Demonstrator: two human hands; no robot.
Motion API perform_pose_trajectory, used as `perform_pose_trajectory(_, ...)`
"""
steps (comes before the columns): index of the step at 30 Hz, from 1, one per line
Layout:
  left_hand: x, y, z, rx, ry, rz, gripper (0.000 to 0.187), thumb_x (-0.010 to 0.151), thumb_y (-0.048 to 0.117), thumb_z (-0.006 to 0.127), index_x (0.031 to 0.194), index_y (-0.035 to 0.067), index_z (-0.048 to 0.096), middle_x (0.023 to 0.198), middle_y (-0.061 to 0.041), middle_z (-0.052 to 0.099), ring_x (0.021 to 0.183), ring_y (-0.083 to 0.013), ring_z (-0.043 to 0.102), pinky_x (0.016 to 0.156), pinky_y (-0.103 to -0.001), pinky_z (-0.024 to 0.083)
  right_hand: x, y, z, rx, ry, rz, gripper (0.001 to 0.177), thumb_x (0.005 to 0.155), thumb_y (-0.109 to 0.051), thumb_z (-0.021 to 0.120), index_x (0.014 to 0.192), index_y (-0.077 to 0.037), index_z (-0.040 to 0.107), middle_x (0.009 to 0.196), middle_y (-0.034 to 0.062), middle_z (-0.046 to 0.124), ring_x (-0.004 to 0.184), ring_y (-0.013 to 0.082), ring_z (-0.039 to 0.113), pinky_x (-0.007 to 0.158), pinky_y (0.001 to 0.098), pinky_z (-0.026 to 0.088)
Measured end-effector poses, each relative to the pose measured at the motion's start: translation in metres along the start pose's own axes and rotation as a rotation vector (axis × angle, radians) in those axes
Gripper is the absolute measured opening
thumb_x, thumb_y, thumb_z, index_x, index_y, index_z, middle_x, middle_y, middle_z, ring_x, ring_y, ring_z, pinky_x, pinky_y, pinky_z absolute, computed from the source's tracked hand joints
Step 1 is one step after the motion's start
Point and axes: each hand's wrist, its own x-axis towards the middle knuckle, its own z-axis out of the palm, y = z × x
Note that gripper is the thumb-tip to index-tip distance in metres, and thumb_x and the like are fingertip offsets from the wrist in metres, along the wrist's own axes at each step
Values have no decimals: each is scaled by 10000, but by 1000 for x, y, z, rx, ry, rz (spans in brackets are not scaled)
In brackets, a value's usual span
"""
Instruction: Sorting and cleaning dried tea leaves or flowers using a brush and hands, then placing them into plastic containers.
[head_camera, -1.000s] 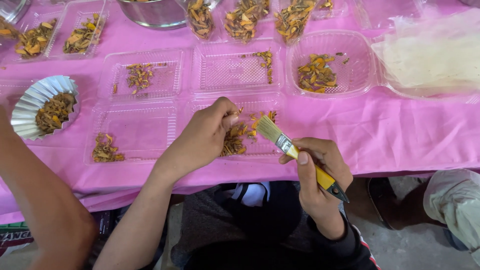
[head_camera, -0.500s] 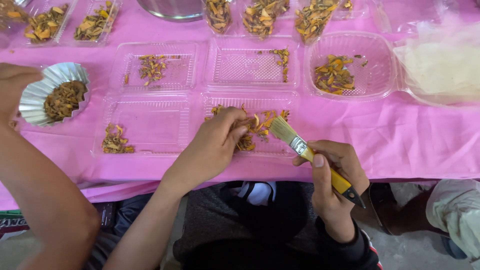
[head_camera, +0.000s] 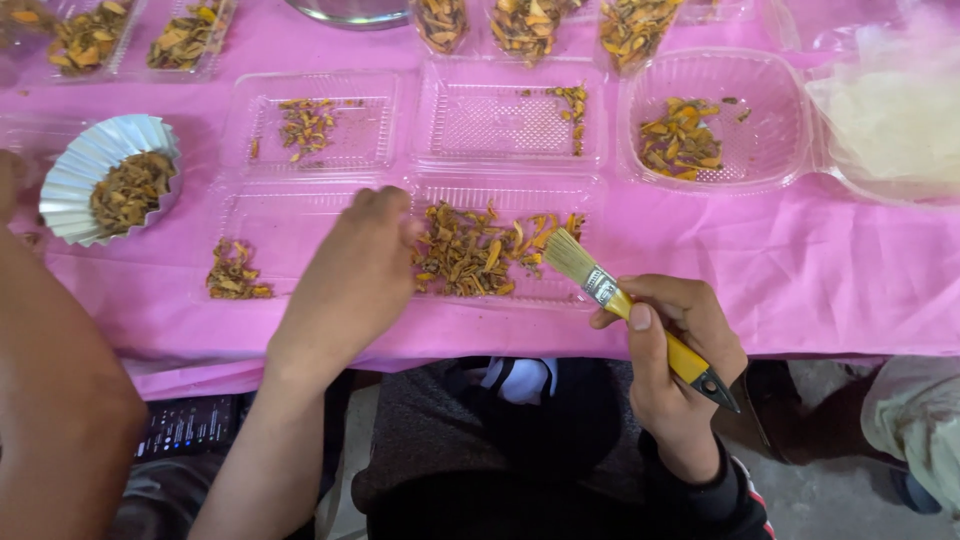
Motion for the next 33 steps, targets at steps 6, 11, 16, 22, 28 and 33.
perform_pose_trajectory(6, 4, 7, 6, 57, -157, 117, 399, 1046, 203, 471, 1369, -27, 428, 1155, -221, 538, 1064, -419, 567, 897, -519, 449, 2, 1, 0, -1, -1, -4, 229, 1066, -142, 484, 1096, 65, 578, 847, 174, 706, 728, 217, 752, 696, 262, 581)
perform_pose_trajectory(11, 8, 2, 15, 70, -193, 102, 512, 1001, 149, 485, 1473, -27, 392, 1292, -226, 530, 1246, -416, 508, 1031, -521, 401, 2, 4, -1, 9, -15, -39, 224, 1063, -129, 479, 1100, 69, 576, 845, 178, 709, 719, 216, 756, 686, 257, 583)
perform_pose_trajectory(16, 8, 2, 21, -48, -125, 220, 276, 988, 133, 488, 1211, 42, 624, 1101, -170, 670, 1070, -348, 602, 933, -451, 447, 0, 3, -2, -9, -9, 11, 211, 1063, -119, 485, 1116, 65, 574, 873, 180, 710, 742, 221, 768, 674, 246, 582)
perform_pose_trajectory(22, 8, 1, 25, -75, -130, 116, 143, 1021, 149, 519, 920, 48, 528, 908, -166, 647, 840, -358, 610, 732, -450, 423, 1, 4, -1, -5, -11, -6, 217, 1064, -122, 485, 1113, 69, 574, 883, 188, 709, 738, 223, 767, 677, 248, 587)
perform_pose_trajectory(28, 7, -2, 28, -150, -152, 98, 82, 1001, 133, 539, 958, 65, 548, 918, -138, 687, 843, -300, 632, 756, -410, 447, -1, 6, -1, -13, 0, -18, 203, 1059, -98, 487, 1112, 77, 574, 878, 194, 707, 731, 232, 773, 660, 245, 585)
perform_pose_trajectory(33, 6, -1, 27, -156, -125, 105, 121, 1007, 153, 562, 911, 81, 578, 860, -91, 674, 798, -261, 612, 746, -388, 429, 0, 2, -1, -24, -5, -2, 192, 1065, -95, 481, 1112, 65, 578, 851, 183, 711, 747, 219, 764, 686, 249, 576)
